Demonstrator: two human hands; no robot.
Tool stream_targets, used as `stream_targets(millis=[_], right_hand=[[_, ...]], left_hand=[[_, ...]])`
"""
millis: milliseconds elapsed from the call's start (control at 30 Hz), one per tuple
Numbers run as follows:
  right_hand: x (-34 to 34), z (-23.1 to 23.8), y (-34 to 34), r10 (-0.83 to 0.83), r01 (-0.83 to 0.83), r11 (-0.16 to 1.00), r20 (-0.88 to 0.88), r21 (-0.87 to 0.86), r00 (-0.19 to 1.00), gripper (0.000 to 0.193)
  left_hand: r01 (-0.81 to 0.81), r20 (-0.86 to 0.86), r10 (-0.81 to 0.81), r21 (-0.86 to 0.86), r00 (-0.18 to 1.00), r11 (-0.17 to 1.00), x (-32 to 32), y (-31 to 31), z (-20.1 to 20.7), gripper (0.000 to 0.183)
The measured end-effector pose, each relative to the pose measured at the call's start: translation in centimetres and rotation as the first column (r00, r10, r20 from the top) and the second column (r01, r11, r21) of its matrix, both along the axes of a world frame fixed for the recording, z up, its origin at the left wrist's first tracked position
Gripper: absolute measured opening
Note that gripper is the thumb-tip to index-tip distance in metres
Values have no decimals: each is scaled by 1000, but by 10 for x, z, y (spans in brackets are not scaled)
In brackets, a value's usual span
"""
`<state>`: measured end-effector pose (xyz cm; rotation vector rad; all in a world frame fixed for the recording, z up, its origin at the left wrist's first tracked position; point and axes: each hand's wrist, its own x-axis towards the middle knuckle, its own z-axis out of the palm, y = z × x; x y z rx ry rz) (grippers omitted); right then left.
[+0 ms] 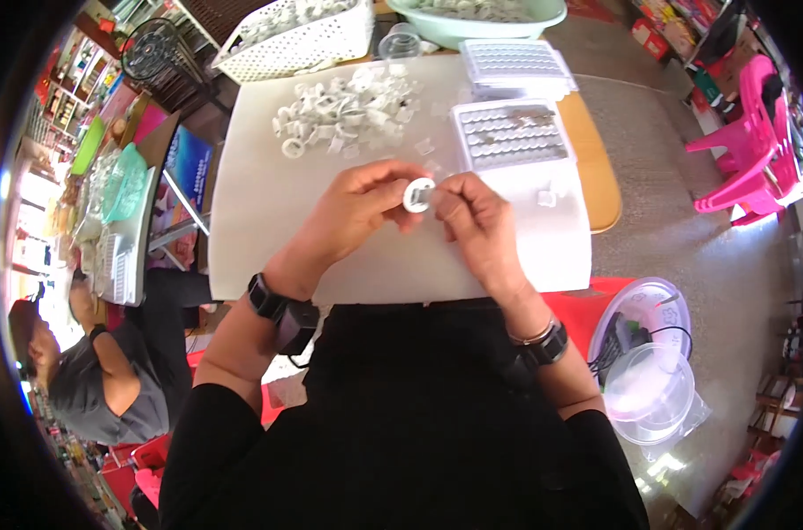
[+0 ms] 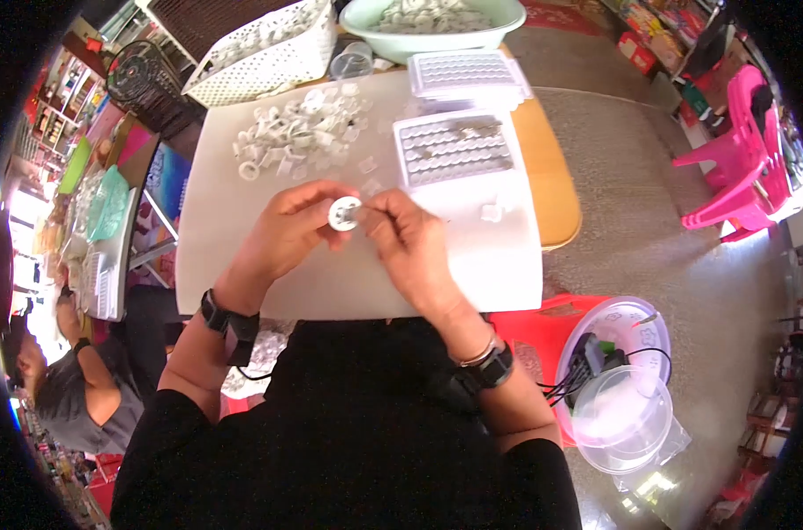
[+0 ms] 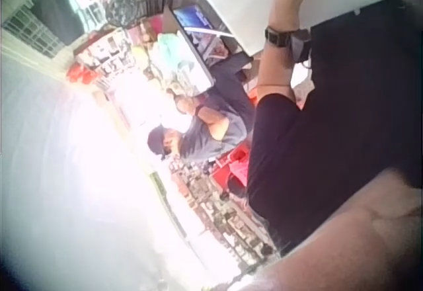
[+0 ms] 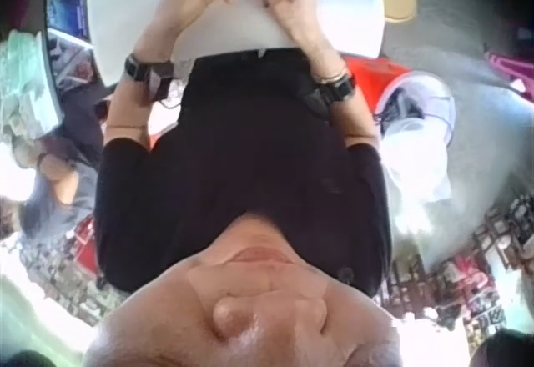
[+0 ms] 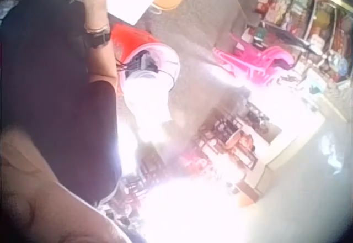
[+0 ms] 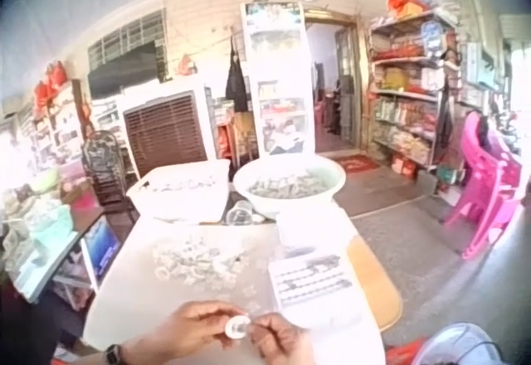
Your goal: Assembling small white plastic components with electronic circuits by hand.
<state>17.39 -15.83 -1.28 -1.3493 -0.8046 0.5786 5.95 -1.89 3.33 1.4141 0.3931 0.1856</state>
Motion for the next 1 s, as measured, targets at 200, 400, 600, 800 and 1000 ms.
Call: stream_targets(millis=[200,400,600,800,1000], right_hand=[[-4,23,-15,-26,19,999,297,27,954,8],[70,47,-20,-245,321,944,812,76,530,20],[111,34,-12,8,512,846,965,-147,263,36],[78,40,-10,86,472,853,951,-224,296,38],[60,47,-12,102,238,938,855,-253,508,31]], left_hand=[[-17,124,45,-223,991,975,10,17,2,27],[97,181,-47,-276,982,956,40,28,2,28],[135,214,-42,-443,976,886,55,34,-19,28],[152,260,-36,-442,965,884,50,44,-18,27],[196,243,-100,-413,965,889,46,40,-13,27]])
